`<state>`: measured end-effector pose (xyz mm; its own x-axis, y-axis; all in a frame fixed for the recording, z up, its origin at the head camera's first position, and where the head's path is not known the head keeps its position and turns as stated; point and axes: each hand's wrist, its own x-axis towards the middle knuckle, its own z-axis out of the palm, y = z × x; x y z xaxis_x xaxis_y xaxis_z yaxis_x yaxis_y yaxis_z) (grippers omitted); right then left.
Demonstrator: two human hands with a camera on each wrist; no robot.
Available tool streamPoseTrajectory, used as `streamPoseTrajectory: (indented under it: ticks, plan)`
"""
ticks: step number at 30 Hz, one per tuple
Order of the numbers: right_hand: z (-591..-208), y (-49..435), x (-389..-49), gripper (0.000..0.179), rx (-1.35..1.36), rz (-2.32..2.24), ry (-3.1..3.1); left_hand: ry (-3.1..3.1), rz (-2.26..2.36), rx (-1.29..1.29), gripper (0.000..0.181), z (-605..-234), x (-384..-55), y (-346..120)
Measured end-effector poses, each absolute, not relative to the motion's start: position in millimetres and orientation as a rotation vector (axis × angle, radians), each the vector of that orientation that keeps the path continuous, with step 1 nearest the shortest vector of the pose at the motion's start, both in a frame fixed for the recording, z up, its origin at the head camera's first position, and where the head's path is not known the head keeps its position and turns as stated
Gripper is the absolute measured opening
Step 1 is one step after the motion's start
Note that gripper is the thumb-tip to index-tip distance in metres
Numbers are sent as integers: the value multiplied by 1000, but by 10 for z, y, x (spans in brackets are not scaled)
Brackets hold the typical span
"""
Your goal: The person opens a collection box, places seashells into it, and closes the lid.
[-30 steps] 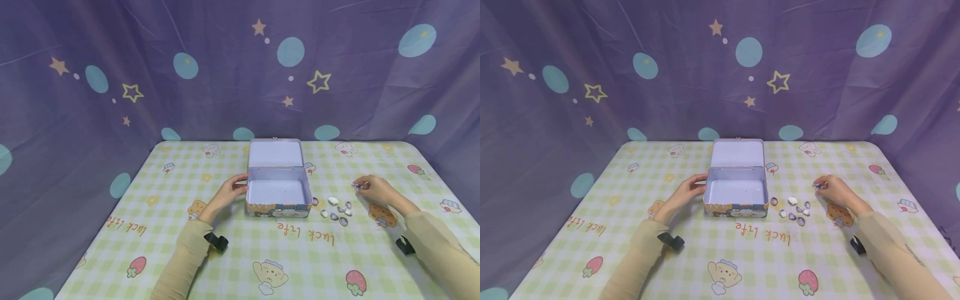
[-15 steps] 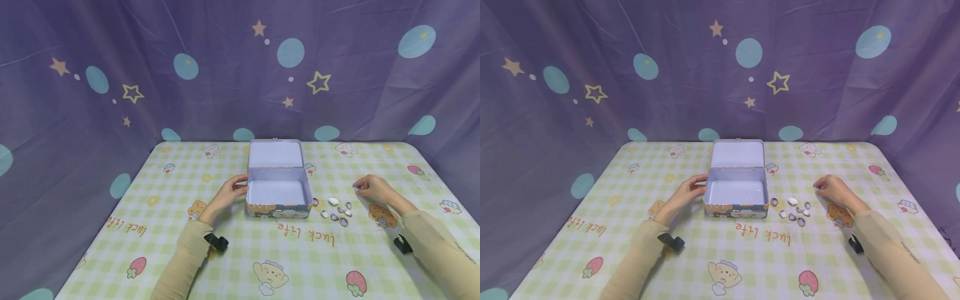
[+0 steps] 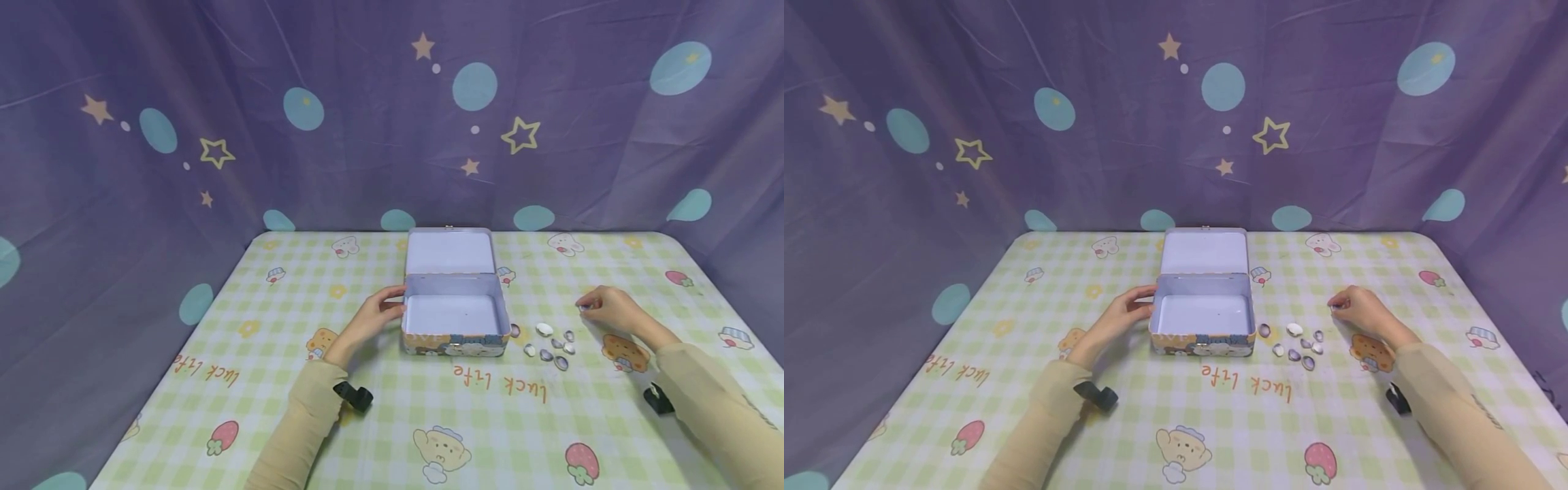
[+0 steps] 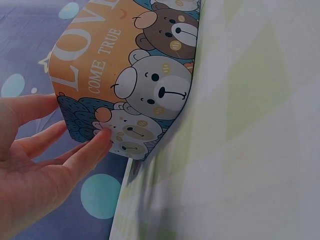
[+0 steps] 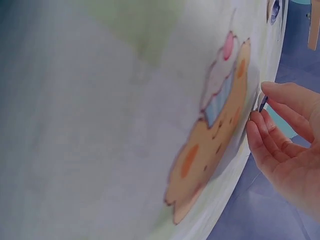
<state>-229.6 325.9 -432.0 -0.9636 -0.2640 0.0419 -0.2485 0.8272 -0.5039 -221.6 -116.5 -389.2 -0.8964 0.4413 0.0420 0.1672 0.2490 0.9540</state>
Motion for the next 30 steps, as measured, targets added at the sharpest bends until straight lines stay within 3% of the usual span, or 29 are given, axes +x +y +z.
streamPoseTrajectory:
  ticks: [30]
  plan:
    - [-3882,2557,-2308,17,-789,-997,3036,2272,1713,553,45,-3870,-2196,-1162]
